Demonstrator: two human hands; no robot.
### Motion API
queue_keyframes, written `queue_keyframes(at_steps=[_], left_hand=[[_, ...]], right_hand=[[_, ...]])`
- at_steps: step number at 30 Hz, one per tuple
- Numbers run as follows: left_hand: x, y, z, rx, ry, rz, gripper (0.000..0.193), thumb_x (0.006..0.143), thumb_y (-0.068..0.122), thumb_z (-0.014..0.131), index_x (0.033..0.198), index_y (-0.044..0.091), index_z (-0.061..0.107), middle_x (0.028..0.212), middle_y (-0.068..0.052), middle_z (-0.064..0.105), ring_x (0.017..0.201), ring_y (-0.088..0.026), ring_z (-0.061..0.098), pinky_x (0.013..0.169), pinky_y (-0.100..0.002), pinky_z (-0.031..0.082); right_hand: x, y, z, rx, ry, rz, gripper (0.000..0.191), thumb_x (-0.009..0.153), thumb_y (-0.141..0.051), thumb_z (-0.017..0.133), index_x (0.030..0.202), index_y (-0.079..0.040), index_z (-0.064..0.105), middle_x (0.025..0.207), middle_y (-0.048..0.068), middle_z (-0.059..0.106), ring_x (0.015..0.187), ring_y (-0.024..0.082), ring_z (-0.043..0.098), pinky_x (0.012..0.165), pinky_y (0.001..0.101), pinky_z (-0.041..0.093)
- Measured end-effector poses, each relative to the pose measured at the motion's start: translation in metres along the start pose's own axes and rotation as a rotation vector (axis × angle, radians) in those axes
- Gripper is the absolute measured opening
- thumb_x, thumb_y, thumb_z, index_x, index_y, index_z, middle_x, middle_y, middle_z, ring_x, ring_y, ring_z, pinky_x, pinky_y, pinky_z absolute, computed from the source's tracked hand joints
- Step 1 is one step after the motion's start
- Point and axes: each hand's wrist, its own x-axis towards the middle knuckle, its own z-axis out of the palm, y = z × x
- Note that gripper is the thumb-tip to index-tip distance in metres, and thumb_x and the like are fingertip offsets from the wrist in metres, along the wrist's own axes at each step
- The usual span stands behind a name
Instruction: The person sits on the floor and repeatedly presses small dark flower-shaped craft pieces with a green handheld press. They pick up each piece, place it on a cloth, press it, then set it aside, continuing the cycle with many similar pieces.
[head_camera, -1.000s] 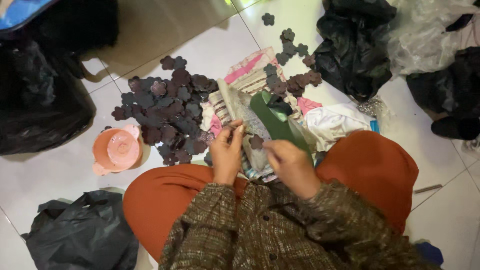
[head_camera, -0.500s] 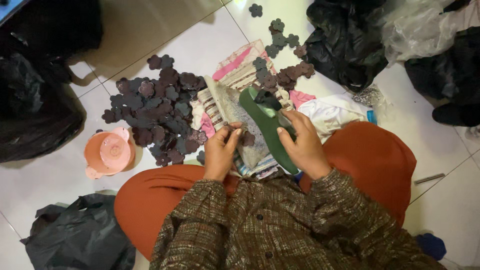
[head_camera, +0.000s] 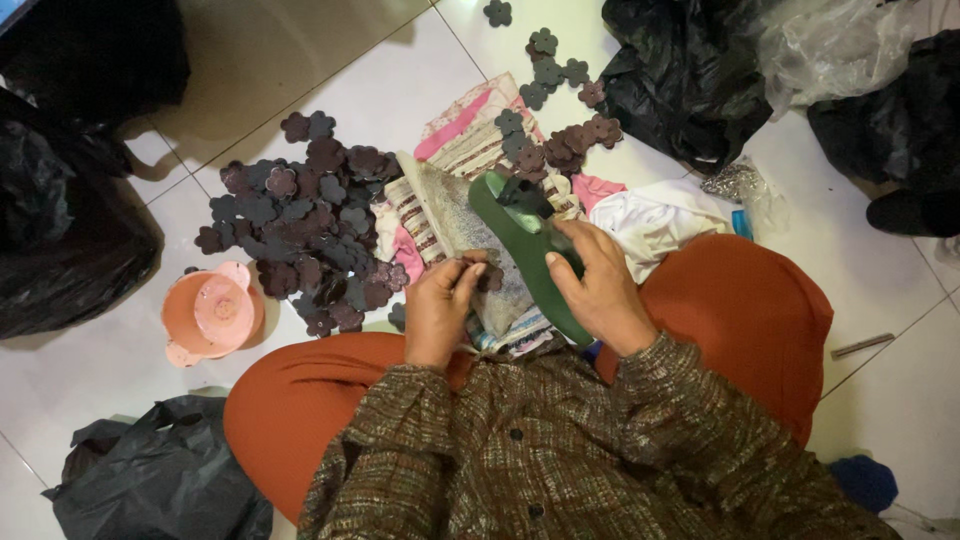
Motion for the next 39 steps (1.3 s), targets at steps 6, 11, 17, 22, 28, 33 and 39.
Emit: queue_keyframes(at_steps=[6, 11, 17, 22, 28, 33, 39], left_hand=[[-0.004, 0.021, 0.000, 0.256, -0.037, 0.275, 0.017, 0.096, 0.018, 0.069, 0.110, 0.017, 0.078, 0.104, -0.004, 0.079, 0.077, -0.017, 0.075, 0.066, -0.030, 0.060], [-0.005, 0.034, -0.013, 0.258, -0.111, 0.351, 0.016, 0.095, 0.014, 0.067, 0.109, 0.013, 0.074, 0.103, -0.008, 0.078, 0.081, -0.023, 0.074, 0.067, -0.034, 0.057], [-0.002, 0.033, -0.015, 0.226, -0.218, 0.252, 0.023, 0.092, 0.011, 0.063, 0.114, 0.014, 0.071, 0.096, -0.008, 0.076, 0.073, -0.025, 0.073, 0.064, -0.037, 0.056], [0.000, 0.025, -0.011, 0.298, -0.097, 0.400, 0.024, 0.089, 0.009, 0.066, 0.112, 0.014, 0.071, 0.103, -0.010, 0.075, 0.087, -0.031, 0.073, 0.070, -0.040, 0.057], [-0.001, 0.020, -0.002, 0.259, -0.042, 0.389, 0.020, 0.088, 0.010, 0.068, 0.107, 0.013, 0.072, 0.100, -0.011, 0.074, 0.082, -0.033, 0.071, 0.067, -0.041, 0.056], [0.001, 0.015, -0.002, 0.306, -0.065, 0.364, 0.005, 0.083, 0.008, 0.068, 0.088, 0.010, 0.069, 0.086, -0.013, 0.068, 0.077, -0.035, 0.068, 0.065, -0.045, 0.053], [0.001, 0.014, -0.005, 0.269, -0.076, 0.365, 0.009, 0.085, 0.007, 0.068, 0.093, 0.008, 0.070, 0.085, -0.015, 0.067, 0.076, -0.038, 0.067, 0.063, -0.046, 0.052]], right_hand=[[-0.007, -0.012, 0.004, -0.205, -0.143, -0.006, 0.104, 0.077, -0.052, 0.086, 0.146, 0.008, 0.037, 0.139, 0.033, 0.045, 0.126, 0.048, 0.043, 0.104, 0.0574, 0.036], [-0.010, -0.018, 0.011, -0.306, -0.067, -0.025, 0.107, 0.065, -0.031, 0.086, 0.152, 0.004, 0.034, 0.135, 0.025, 0.052, 0.126, 0.041, 0.049, 0.109, 0.0506, 0.040], [-0.006, -0.024, -0.010, -0.036, -0.098, 0.088, 0.103, 0.062, -0.023, 0.087, 0.148, 0.003, 0.036, 0.133, 0.025, 0.052, 0.124, 0.041, 0.052, 0.104, 0.0480, 0.043], [-0.044, -0.064, -0.070, 0.200, -0.027, 0.035, 0.083, 0.070, -0.025, 0.085, 0.141, -0.002, 0.048, 0.133, 0.017, 0.060, 0.121, 0.031, 0.061, 0.105, 0.0399, 0.048], [-0.047, -0.071, -0.082, 0.382, 0.160, -0.380, 0.074, 0.080, -0.034, 0.081, 0.141, -0.007, 0.048, 0.132, 0.012, 0.052, 0.122, 0.024, 0.053, 0.107, 0.0371, 0.046], [-0.055, -0.054, -0.038, -0.057, -0.283, 0.165, 0.104, 0.069, -0.033, 0.087, 0.146, 0.006, 0.029, 0.128, 0.029, 0.048, 0.119, 0.040, 0.053, 0.100, 0.0486, 0.044], [-0.066, -0.035, -0.029, -0.198, -0.089, -0.090, 0.098, 0.068, -0.034, 0.089, 0.139, 0.006, 0.034, 0.133, 0.032, 0.046, 0.125, 0.047, 0.047, 0.103, 0.0526, 0.042]])
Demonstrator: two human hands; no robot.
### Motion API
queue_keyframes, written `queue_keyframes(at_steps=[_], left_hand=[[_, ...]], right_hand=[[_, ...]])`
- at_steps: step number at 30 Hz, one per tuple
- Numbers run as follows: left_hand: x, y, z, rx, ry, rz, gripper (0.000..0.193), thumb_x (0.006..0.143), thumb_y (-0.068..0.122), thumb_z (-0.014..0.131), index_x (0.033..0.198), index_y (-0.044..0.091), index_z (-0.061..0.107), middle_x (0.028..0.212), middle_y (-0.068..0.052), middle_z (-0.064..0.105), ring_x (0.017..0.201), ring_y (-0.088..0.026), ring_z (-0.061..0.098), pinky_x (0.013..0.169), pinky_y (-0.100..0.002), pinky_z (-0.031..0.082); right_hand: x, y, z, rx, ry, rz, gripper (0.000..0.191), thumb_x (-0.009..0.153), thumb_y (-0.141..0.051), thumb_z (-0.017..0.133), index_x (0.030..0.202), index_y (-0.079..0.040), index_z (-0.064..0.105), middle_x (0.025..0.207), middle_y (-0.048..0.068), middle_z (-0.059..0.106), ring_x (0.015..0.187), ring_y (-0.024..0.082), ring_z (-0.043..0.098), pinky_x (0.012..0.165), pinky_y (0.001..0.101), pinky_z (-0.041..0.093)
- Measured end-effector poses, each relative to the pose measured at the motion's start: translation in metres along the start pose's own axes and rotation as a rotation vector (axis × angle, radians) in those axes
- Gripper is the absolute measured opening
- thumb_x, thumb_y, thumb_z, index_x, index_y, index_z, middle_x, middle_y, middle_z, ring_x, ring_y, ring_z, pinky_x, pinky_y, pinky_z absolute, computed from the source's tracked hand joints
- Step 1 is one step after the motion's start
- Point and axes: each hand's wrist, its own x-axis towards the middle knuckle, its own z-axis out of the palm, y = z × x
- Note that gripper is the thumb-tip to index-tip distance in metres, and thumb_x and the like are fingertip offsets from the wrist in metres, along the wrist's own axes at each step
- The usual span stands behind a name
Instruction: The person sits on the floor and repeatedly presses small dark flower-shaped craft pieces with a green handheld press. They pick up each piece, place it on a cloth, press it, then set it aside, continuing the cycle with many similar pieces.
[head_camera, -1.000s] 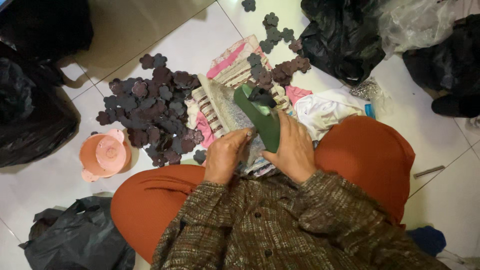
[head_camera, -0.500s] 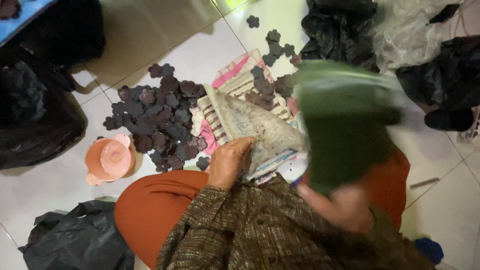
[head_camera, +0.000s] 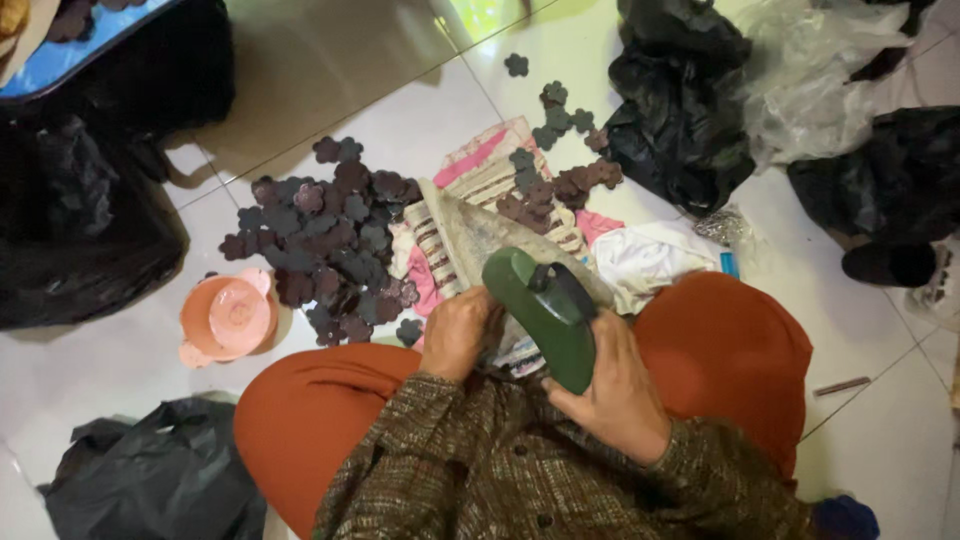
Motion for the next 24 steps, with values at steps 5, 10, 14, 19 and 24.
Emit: queue_keyframes(at_steps=[5, 10, 14, 19, 24], left_hand=[[0.006, 0.001, 0.002, 0.036, 0.029, 0.006, 0.013, 0.089, 0.008, 0.064, 0.099, 0.011, 0.072, 0.093, -0.011, 0.073, 0.078, -0.031, 0.071, 0.067, -0.042, 0.056], [0.004, 0.001, 0.003, 0.029, 0.026, -0.017, 0.012, 0.091, 0.015, 0.070, 0.101, 0.012, 0.074, 0.093, -0.012, 0.073, 0.079, -0.034, 0.071, 0.066, -0.042, 0.056], [0.005, 0.002, 0.004, -0.004, 0.079, 0.031, 0.017, 0.088, 0.015, 0.070, 0.104, 0.013, 0.074, 0.095, -0.011, 0.074, 0.079, -0.034, 0.070, 0.065, -0.042, 0.055], [0.006, 0.005, 0.000, 0.086, -0.026, -0.046, 0.007, 0.090, 0.017, 0.070, 0.093, 0.010, 0.071, 0.086, -0.013, 0.071, 0.078, -0.034, 0.069, 0.065, -0.045, 0.054], [0.009, 0.009, -0.002, -0.002, 0.025, -0.011, 0.011, 0.093, 0.018, 0.067, 0.101, 0.013, 0.073, 0.087, -0.011, 0.072, 0.075, -0.032, 0.070, 0.063, -0.043, 0.055]], right_hand=[[-0.002, -0.010, -0.024, 0.384, 0.039, 0.040, 0.095, 0.070, -0.031, 0.085, 0.143, 0.005, 0.037, 0.127, 0.021, 0.054, 0.117, 0.037, 0.058, 0.097, 0.0467, 0.048], [-0.006, -0.007, -0.074, 0.373, 0.208, -0.290, 0.053, 0.073, -0.029, 0.082, 0.119, -0.017, 0.058, 0.101, -0.002, 0.060, 0.095, 0.020, 0.063, 0.089, 0.0396, 0.053], [0.004, 0.007, -0.042, 0.065, 0.333, -0.436, 0.072, 0.072, -0.034, 0.082, 0.128, -0.005, 0.047, 0.118, 0.015, 0.052, 0.111, 0.036, 0.054, 0.099, 0.0493, 0.045], [-0.007, 0.026, 0.007, 0.213, -0.113, 0.195, 0.101, 0.069, -0.032, 0.090, 0.143, 0.008, 0.033, 0.128, 0.025, 0.053, 0.118, 0.036, 0.057, 0.098, 0.0461, 0.049], [-0.020, 0.013, -0.027, 0.437, 0.038, 0.182, 0.091, 0.066, -0.029, 0.086, 0.140, 0.002, 0.043, 0.119, 0.017, 0.064, 0.107, 0.030, 0.066, 0.093, 0.0426, 0.053]])
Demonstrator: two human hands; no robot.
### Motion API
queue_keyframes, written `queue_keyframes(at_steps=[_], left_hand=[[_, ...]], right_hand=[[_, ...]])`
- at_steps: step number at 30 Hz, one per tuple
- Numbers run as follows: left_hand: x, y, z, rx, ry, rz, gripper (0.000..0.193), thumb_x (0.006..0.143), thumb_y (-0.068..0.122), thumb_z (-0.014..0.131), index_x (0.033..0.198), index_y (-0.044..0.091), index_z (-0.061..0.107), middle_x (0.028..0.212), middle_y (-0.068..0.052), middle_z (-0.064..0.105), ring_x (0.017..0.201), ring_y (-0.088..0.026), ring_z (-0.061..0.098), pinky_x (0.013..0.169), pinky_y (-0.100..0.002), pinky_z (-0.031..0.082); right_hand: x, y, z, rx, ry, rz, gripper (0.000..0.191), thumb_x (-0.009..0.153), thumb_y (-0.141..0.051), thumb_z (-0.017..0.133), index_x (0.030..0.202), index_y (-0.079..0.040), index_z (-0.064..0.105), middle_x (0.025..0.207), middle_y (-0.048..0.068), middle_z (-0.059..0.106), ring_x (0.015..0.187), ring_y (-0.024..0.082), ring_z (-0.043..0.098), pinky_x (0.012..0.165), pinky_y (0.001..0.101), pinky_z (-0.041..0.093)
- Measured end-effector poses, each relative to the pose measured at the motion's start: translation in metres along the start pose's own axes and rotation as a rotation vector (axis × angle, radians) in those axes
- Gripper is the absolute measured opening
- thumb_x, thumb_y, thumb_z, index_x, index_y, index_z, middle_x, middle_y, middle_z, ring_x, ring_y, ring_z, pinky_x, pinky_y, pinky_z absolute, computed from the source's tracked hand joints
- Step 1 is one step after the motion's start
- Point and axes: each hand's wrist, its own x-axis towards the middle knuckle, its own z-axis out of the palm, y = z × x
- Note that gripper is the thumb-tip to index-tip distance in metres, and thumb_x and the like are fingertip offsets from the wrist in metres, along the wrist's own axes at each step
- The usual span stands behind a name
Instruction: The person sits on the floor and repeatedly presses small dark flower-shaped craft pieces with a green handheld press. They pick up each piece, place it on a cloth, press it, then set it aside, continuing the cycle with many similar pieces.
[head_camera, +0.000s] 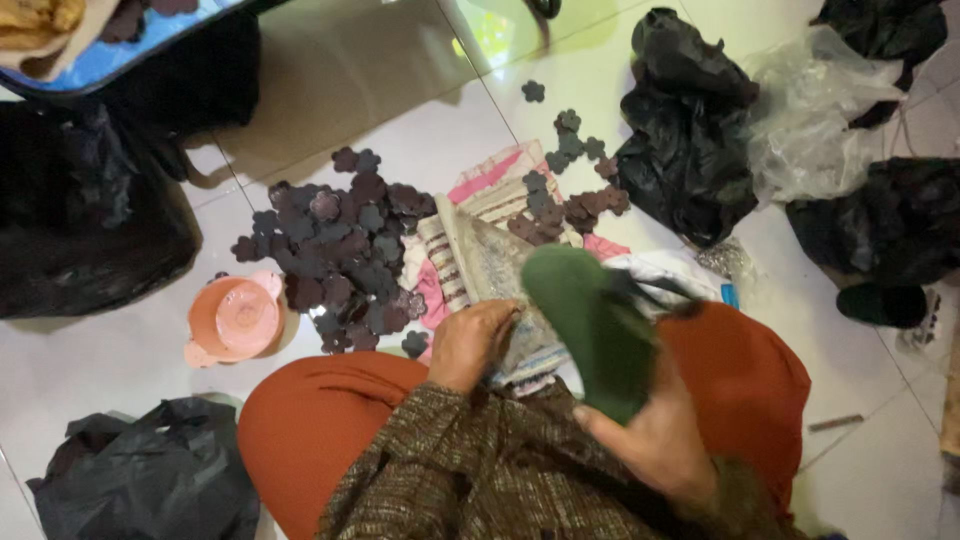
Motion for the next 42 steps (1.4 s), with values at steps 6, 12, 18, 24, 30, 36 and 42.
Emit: queue_keyframes(at_steps=[6, 12, 18, 24, 30, 36, 42], left_hand=[[-0.001, -0.006, 0.005, 0.046, 0.022, 0.026, 0.012, 0.092, 0.020, 0.069, 0.100, 0.012, 0.073, 0.091, -0.011, 0.073, 0.075, -0.034, 0.070, 0.062, -0.043, 0.055], [-0.004, -0.011, 0.009, 0.133, -0.063, -0.080, 0.010, 0.088, 0.021, 0.072, 0.090, 0.011, 0.071, 0.084, -0.013, 0.071, 0.077, -0.034, 0.070, 0.066, -0.045, 0.055], [-0.004, -0.010, 0.006, 0.009, -0.003, 0.024, 0.012, 0.094, 0.020, 0.069, 0.101, 0.012, 0.073, 0.094, -0.011, 0.074, 0.082, -0.033, 0.071, 0.068, -0.043, 0.056], [-0.004, -0.012, 0.011, 0.075, -0.035, -0.026, 0.012, 0.090, 0.021, 0.070, 0.099, 0.013, 0.074, 0.095, -0.011, 0.074, 0.081, -0.034, 0.071, 0.067, -0.044, 0.056], [-0.003, -0.019, 0.013, 0.102, -0.064, -0.078, 0.014, 0.091, 0.019, 0.071, 0.100, 0.010, 0.075, 0.097, -0.014, 0.074, 0.084, -0.035, 0.071, 0.071, -0.045, 0.056], [-0.003, -0.018, 0.013, -0.109, 0.019, -0.112, 0.018, 0.093, 0.018, 0.069, 0.106, 0.008, 0.077, 0.101, -0.013, 0.076, 0.087, -0.033, 0.073, 0.074, -0.040, 0.057], [-0.006, -0.001, -0.001, -0.352, 0.058, -0.250, 0.016, 0.094, 0.012, 0.070, 0.108, 0.007, 0.077, 0.099, -0.009, 0.079, 0.081, -0.018, 0.076, 0.072, -0.029, 0.057]], right_hand=[[0.022, -0.034, -0.051, -0.732, -0.326, 0.016, 0.085, 0.047, -0.026, 0.095, 0.119, -0.010, 0.053, 0.113, 0.012, 0.055, 0.112, 0.027, 0.055, 0.107, 0.0427, 0.044], [0.025, -0.023, 0.020, -0.263, -0.106, -0.068, 0.098, 0.062, -0.027, 0.090, 0.140, 0.004, 0.039, 0.123, 0.022, 0.054, 0.114, 0.036, 0.057, 0.096, 0.0455, 0.047], [-0.004, -0.025, 0.004, 0.451, -0.009, -0.027, 0.091, 0.073, -0.018, 0.086, 0.146, -0.002, 0.033, 0.128, 0.015, 0.052, 0.117, 0.026, 0.055, 0.097, 0.0390, 0.049], [0.005, -0.018, 0.010, -0.192, -0.035, -0.219, 0.076, 0.066, -0.020, 0.089, 0.132, -0.011, 0.053, 0.110, 0.007, 0.062, 0.100, 0.024, 0.064, 0.088, 0.0394, 0.054], [0.042, 0.006, 0.031, -0.335, -0.034, -0.238, 0.098, 0.061, -0.021, 0.085, 0.145, -0.002, 0.038, 0.137, 0.025, 0.052, 0.125, 0.041, 0.054, 0.102, 0.0503, 0.046], [0.087, 0.001, 0.047, -0.411, 0.014, -0.089, 0.095, 0.072, -0.026, 0.086, 0.149, 0.000, 0.037, 0.138, 0.026, 0.052, 0.128, 0.046, 0.050, 0.107, 0.0515, 0.041], [0.085, 0.008, 0.057, -0.523, 0.247, -0.464, 0.092, 0.076, -0.023, 0.080, 0.149, 0.011, 0.035, 0.130, 0.032, 0.053, 0.121, 0.047, 0.050, 0.104, 0.0545, 0.039]])
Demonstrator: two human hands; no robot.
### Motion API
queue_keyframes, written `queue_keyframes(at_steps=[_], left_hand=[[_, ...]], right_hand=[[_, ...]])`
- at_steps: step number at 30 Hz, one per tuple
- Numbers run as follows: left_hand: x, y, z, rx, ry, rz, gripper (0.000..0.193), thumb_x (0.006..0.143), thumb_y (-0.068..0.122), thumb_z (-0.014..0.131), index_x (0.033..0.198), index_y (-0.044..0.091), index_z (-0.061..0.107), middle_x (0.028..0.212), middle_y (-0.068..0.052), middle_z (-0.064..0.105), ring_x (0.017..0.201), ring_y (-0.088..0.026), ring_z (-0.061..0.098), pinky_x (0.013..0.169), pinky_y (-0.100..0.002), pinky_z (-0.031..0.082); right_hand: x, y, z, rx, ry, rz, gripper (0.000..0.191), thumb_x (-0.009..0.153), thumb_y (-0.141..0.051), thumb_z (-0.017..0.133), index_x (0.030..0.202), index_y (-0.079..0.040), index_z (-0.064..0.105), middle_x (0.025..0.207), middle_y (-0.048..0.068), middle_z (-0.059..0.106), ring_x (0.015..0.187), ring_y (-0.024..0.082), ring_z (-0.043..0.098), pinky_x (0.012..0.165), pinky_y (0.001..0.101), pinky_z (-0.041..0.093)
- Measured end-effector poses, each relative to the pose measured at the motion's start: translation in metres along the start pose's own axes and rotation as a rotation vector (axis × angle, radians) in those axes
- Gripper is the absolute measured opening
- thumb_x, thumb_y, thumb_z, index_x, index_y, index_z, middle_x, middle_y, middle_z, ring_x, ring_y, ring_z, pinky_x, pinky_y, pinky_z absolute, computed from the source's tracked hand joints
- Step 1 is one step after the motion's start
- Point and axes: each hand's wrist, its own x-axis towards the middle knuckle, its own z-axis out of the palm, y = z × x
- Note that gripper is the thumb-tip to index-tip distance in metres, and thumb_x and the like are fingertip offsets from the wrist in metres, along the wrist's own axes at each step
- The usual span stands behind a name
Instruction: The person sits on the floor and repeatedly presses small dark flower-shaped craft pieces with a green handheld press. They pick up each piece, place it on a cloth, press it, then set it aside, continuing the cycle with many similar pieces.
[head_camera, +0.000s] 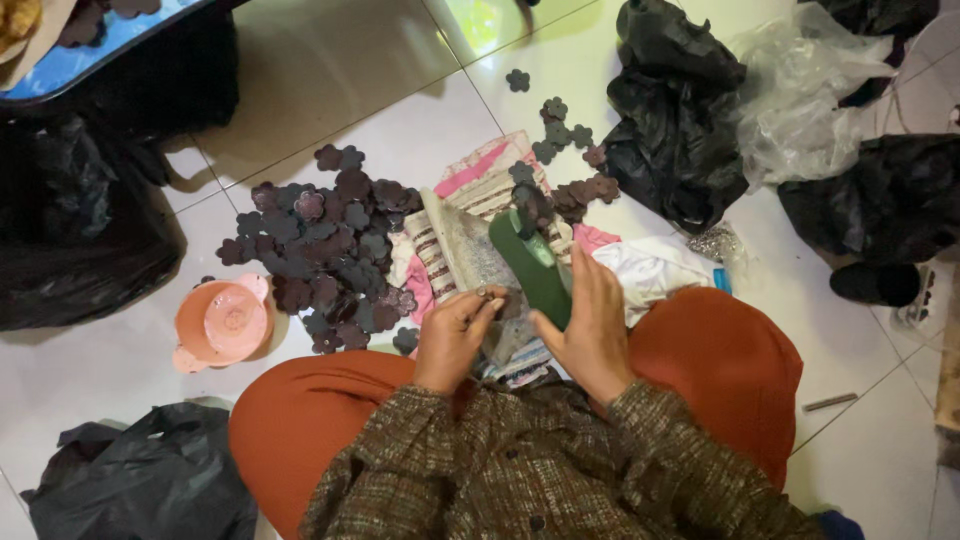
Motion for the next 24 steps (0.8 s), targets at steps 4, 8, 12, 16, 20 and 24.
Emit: queue_keyframes(at_steps=[4, 8, 12, 16, 20, 24], left_hand=[[-0.008, 0.014, -0.004, -0.095, -0.019, 0.003, 0.019, 0.093, 0.009, 0.072, 0.111, 0.007, 0.078, 0.102, -0.006, 0.080, 0.086, -0.013, 0.076, 0.074, -0.026, 0.059], [-0.012, 0.017, -0.004, -0.124, -0.021, 0.101, 0.016, 0.093, 0.006, 0.074, 0.108, 0.004, 0.078, 0.105, -0.008, 0.080, 0.090, -0.014, 0.075, 0.079, -0.026, 0.059], [-0.013, 0.007, 0.000, -0.150, -0.010, 0.054, 0.015, 0.092, 0.007, 0.074, 0.106, 0.004, 0.079, 0.103, -0.006, 0.080, 0.088, -0.011, 0.075, 0.078, -0.025, 0.059], [-0.010, -0.007, 0.007, -0.312, 0.112, -0.062, 0.010, 0.091, 0.008, 0.079, 0.098, 0.001, 0.078, 0.098, -0.006, 0.080, 0.083, -0.009, 0.069, 0.075, -0.025, 0.057], [0.001, -0.022, -0.013, -0.462, 0.370, -0.195, 0.011, 0.093, 0.010, 0.076, 0.101, 0.003, 0.077, 0.093, -0.004, 0.075, 0.081, -0.009, 0.068, 0.074, -0.026, 0.058], [0.005, -0.024, -0.049, -0.353, 0.593, -0.187, 0.014, 0.099, 0.011, 0.071, 0.111, 0.004, 0.075, 0.105, -0.004, 0.076, 0.092, -0.008, 0.068, 0.082, -0.024, 0.056]], right_hand=[[-0.006, -0.006, -0.003, 0.436, -0.147, 0.304, 0.051, 0.090, -0.008, 0.072, 0.139, -0.002, 0.056, 0.117, 0.014, 0.068, 0.104, 0.023, 0.067, 0.093, 0.0388, 0.055], [-0.006, -0.007, 0.015, 0.921, -0.229, 0.586, 0.048, 0.089, -0.002, 0.072, 0.134, 0.001, 0.056, 0.109, 0.010, 0.068, 0.096, 0.014, 0.069, 0.084, 0.0292, 0.059], [-0.013, 0.000, 0.031, 1.085, -0.235, 0.639, 0.043, 0.091, 0.004, 0.070, 0.132, 0.003, 0.058, 0.102, 0.009, 0.068, 0.091, 0.012, 0.067, 0.080, 0.0267, 0.059], [-0.016, 0.003, 0.029, 1.001, -0.294, 0.692, 0.041, 0.089, 0.003, 0.070, 0.128, 0.003, 0.058, 0.099, 0.010, 0.071, 0.087, 0.014, 0.070, 0.078, 0.0285, 0.062], [-0.008, 0.001, 0.014, 1.066, -0.273, 0.745, 0.043, 0.088, 0.003, 0.070, 0.129, 0.004, 0.058, 0.099, 0.011, 0.070, 0.087, 0.015, 0.071, 0.078, 0.0317, 0.064], [0.000, 0.000, 0.000, 1.118, -0.290, 0.796, 0.045, 0.088, 0.003, 0.069, 0.131, 0.003, 0.056, 0.100, 0.011, 0.071, 0.089, 0.016, 0.070, 0.079, 0.0320, 0.064]])
